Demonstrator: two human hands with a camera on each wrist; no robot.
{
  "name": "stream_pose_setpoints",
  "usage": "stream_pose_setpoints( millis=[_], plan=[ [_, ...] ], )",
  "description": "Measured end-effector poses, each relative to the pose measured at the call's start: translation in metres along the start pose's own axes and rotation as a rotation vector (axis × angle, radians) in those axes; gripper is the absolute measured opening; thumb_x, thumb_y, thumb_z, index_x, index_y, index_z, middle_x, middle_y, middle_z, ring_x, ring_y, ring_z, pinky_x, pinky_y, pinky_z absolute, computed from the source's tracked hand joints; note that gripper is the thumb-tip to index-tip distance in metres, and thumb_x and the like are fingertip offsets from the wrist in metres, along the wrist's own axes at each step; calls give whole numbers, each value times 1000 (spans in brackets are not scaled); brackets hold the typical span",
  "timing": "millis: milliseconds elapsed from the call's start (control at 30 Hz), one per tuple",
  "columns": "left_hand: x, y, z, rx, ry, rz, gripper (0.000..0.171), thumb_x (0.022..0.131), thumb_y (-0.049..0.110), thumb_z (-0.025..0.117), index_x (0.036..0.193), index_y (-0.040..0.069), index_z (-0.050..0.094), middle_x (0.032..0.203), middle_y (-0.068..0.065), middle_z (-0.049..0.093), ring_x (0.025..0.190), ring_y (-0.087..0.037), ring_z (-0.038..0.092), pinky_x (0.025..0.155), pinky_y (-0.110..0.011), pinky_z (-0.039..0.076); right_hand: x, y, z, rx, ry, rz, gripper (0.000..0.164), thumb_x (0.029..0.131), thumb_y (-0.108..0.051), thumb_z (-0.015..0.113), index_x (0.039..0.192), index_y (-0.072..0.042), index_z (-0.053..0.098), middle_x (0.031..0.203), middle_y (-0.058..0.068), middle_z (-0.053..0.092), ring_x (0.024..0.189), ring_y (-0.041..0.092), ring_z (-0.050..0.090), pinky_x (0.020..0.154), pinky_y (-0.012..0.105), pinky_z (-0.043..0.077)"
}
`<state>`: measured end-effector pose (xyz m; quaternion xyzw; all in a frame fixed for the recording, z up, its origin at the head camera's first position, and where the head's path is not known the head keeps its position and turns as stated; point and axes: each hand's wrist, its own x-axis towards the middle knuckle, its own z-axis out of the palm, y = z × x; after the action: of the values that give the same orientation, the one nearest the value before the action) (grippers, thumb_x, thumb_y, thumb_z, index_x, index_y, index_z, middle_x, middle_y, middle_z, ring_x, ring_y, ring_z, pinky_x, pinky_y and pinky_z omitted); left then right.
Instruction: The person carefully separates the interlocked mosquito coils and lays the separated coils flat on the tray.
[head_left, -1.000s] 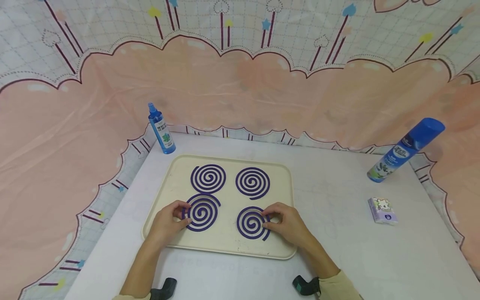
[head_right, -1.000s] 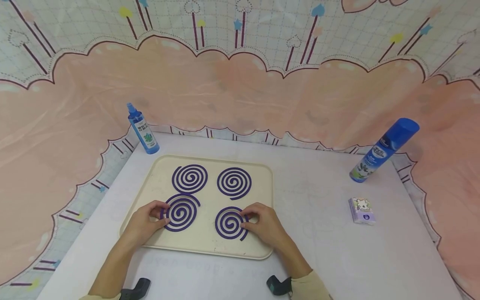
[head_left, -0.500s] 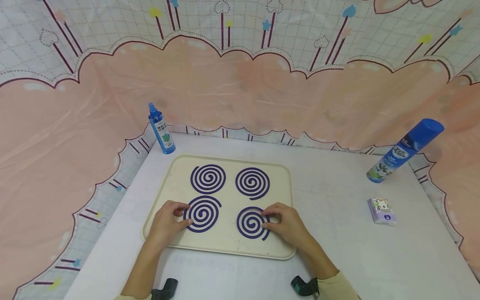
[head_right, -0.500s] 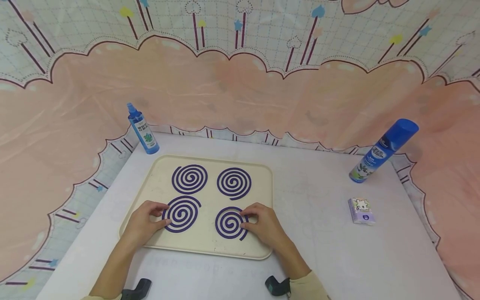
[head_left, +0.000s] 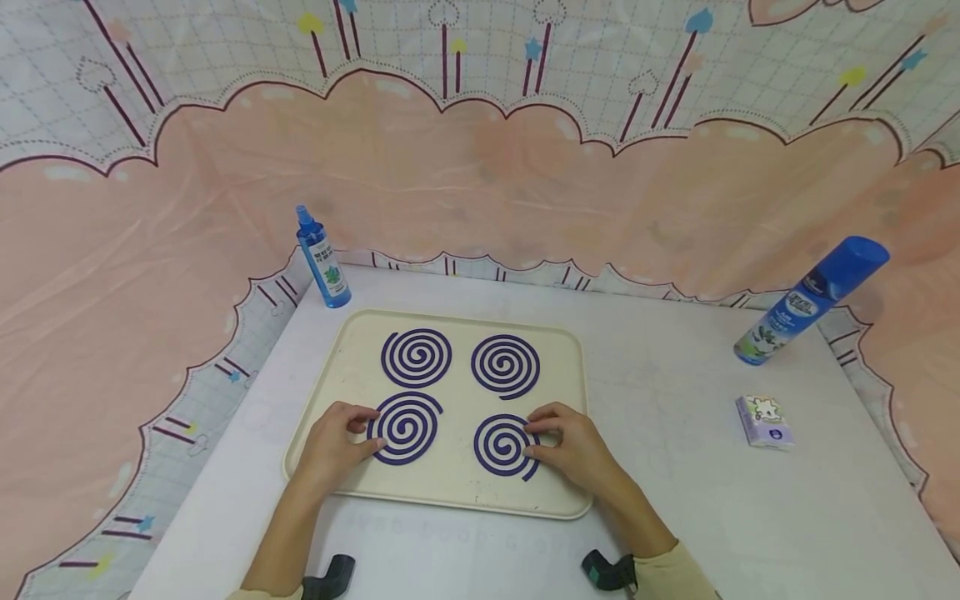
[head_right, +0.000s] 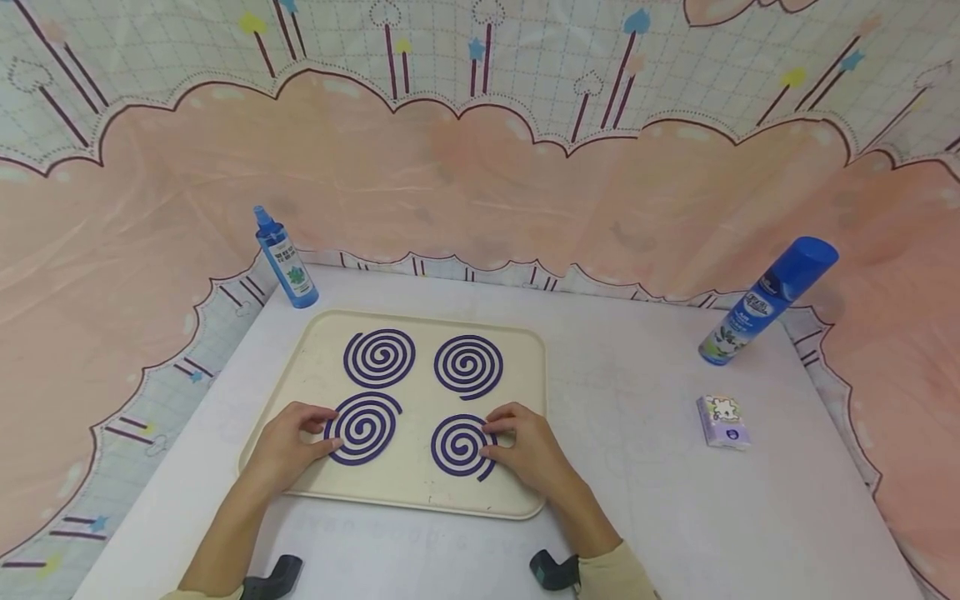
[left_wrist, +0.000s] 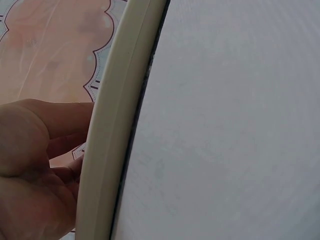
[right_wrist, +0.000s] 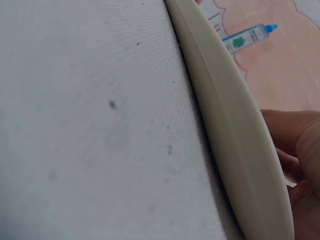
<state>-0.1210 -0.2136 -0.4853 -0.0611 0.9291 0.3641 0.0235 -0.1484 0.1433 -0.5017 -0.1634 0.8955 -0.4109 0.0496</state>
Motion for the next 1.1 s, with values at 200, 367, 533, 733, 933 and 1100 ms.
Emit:
stream_pose_setpoints(
  millis=[200, 367, 533, 733, 933, 1100],
  plan=[
    [1, 1, -1, -2, 2, 6, 40, 80, 9, 84, 118, 2, 71, 106, -14, 63, 97, -23, 61, 84, -34, 47, 1, 4, 1, -8, 15, -33, 25, 77, -15, 89, 100, -8, 81, 111, -2, 74, 112, 22, 68, 102, 39, 55],
    [0, 2, -1, 4, 1, 12, 40, 80, 9, 84, 117, 2, 72, 105, -13, 64, 96, -23, 61, 83, -34, 46, 1, 3, 1, -11, 11, -48, 25, 78, -16, 88, 101, -7, 80, 112, 0, 74, 112, 23, 69, 102, 40, 54],
    [-1, 2, -1, 8, 6, 8, 39, 80, 8, 83, 116, 2, 72, 104, -13, 64, 95, -22, 60, 82, -33, 45, 1, 1, 0, 3, -8, -6, 26, 79, -16, 87, 103, -7, 80, 114, 0, 74, 116, 23, 68, 104, 42, 54],
    [-1, 4, -1, 3, -10, -13, 39, 80, 9, 83, 117, 1, 71, 105, -14, 63, 96, -23, 60, 82, -33, 46, -1, 1, 0, 2, -15, 23, 26, 80, -15, 87, 103, -8, 80, 113, -1, 74, 115, 23, 68, 103, 41, 54],
    [-2, 10, -7, -10, -41, -46, 41, 83, 12, 82, 120, 0, 69, 109, -16, 63, 95, -23, 61, 76, -28, 47, -3, 2, -9, 36, -38, -26, 30, 82, -17, 85, 110, -9, 78, 114, 2, 75, 109, 24, 69, 93, 29, 57],
    [6, 24, -19, -2, -43, -32, 41, 88, 17, 78, 125, 3, 67, 116, -17, 62, 99, -26, 62, 73, -27, 52, 1, 0, -29, 87, -66, 2, 32, 88, -16, 80, 119, -10, 73, 117, 5, 73, 103, 22, 68, 80, 21, 57]
  ],
)
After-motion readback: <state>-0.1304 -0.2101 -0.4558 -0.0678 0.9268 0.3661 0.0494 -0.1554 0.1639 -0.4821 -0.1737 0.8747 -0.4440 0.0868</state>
